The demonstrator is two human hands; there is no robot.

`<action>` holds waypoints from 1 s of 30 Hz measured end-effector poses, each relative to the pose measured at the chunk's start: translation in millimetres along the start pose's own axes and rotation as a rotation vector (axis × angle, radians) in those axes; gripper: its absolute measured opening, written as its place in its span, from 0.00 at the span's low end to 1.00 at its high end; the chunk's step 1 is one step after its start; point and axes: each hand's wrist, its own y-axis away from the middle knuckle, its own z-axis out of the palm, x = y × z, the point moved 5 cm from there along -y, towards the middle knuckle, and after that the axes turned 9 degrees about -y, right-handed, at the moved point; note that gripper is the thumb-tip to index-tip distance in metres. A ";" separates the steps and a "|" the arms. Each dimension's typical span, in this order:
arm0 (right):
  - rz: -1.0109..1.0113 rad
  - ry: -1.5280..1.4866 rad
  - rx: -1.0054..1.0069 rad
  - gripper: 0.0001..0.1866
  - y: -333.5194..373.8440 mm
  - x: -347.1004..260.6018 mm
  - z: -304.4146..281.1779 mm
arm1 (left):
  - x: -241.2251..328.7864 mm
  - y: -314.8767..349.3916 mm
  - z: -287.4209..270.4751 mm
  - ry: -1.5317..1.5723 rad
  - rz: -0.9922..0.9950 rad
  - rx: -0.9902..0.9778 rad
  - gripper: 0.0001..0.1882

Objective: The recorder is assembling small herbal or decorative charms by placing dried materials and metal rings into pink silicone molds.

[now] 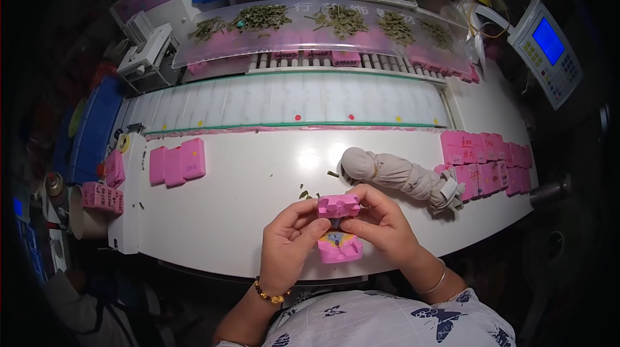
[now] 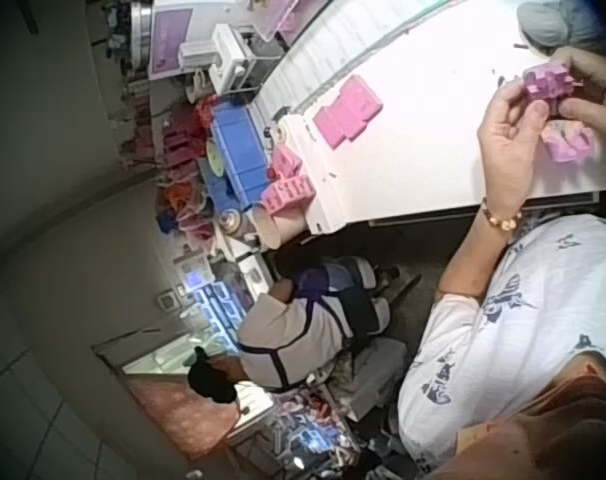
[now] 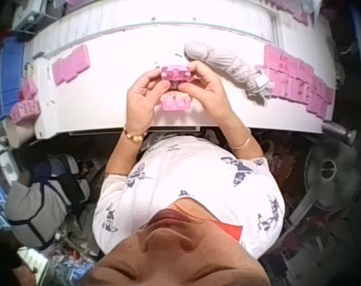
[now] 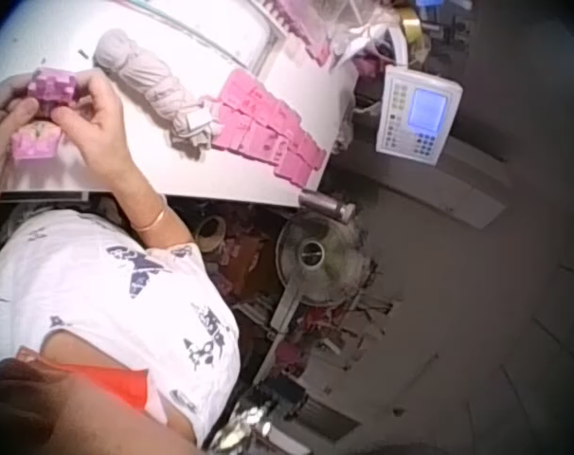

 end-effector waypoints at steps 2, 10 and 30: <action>0.036 -0.006 -0.028 0.13 -0.4 4.1 -2.1 | 2.0 0.9 -0.2 -0.006 -0.009 -0.005 0.15; -0.145 0.183 0.022 0.09 0.2 0.9 1.5 | -3.0 3.4 3.9 -0.049 0.054 -0.005 0.12; -0.146 0.201 -0.030 0.11 6.1 0.9 11.0 | 10.1 9.3 -4.1 -0.153 0.122 0.196 0.22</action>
